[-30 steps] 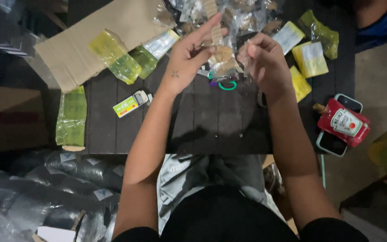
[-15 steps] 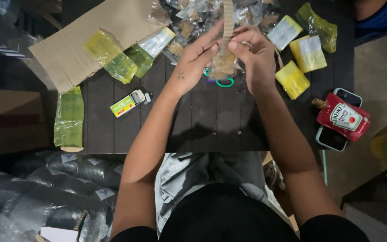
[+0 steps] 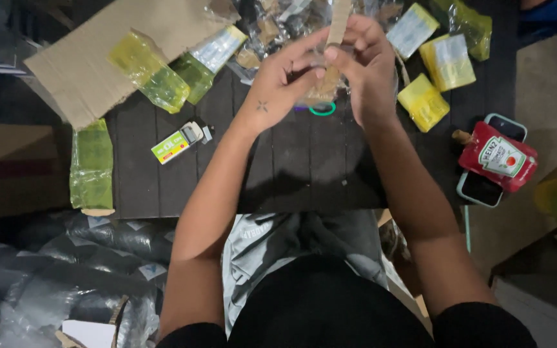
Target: The person is stapling small plastic bags onto a cardboard strip, likely for retail display. They also use a lighter to seal or trim edges.
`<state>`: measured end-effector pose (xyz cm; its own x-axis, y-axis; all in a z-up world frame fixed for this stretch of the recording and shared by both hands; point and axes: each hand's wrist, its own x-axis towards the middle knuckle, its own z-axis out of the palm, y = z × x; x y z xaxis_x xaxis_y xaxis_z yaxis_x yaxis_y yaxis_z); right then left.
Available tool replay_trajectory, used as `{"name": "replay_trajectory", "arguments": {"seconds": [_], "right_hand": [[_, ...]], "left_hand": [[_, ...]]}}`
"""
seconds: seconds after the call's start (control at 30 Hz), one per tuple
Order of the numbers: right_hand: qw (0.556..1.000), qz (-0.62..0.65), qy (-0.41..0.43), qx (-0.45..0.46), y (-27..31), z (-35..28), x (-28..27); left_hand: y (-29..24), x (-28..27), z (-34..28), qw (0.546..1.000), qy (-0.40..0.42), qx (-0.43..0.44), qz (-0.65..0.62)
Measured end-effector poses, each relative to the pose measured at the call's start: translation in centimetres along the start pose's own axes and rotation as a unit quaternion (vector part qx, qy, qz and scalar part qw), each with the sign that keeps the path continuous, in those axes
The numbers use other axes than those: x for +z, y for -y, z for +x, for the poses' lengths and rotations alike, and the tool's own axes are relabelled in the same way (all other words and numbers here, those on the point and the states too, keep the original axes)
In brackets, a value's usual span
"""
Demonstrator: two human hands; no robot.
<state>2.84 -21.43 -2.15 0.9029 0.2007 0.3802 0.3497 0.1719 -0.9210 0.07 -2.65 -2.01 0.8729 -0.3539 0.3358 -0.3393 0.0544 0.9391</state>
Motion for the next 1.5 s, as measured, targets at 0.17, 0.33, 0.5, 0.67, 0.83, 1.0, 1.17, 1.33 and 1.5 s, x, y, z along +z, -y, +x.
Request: {"name": "replay_trajectory", "arguments": {"seconds": [0.17,0.33,0.5,0.67,0.83,1.0,1.17,1.33,1.5], "right_hand": [[0.999,0.006,-0.014,0.035,0.4,-0.1,0.3],[0.998,0.011,-0.018,0.056,-0.2,-0.5,-0.2],[0.999,0.020,-0.004,0.045,0.2,-0.4,-0.2],[0.994,0.068,0.031,0.079,0.8,0.2,-0.3],[0.979,0.066,0.185,0.055,2.7,1.5,-2.4],[0.819,-0.469,0.310,0.110,0.3,1.1,-2.7],[0.803,-0.477,0.341,0.104,1.0,1.1,-1.5],[0.782,-0.517,0.329,0.108,-0.3,0.6,-2.0],[0.881,-0.357,0.311,-0.018,0.2,1.1,-3.4]], "left_hand": [[-1.7,0.0,-0.1,0.999,0.008,-0.030,-0.025],[-1.6,0.2,-0.5,0.998,0.023,-0.038,-0.047],[-1.5,1.2,0.4,0.995,-0.058,-0.072,-0.021],[-1.7,0.9,1.0,0.994,-0.097,-0.039,0.033],[0.3,-0.1,0.7,0.984,-0.168,-0.047,0.047],[-0.5,-0.8,0.6,0.969,-0.232,-0.073,0.051],[-0.8,-1.2,0.6,0.971,-0.221,-0.058,0.071],[-0.5,-1.2,0.7,0.968,-0.231,-0.080,0.061],[-0.3,-1.4,0.7,0.972,-0.229,-0.038,0.036]]}}
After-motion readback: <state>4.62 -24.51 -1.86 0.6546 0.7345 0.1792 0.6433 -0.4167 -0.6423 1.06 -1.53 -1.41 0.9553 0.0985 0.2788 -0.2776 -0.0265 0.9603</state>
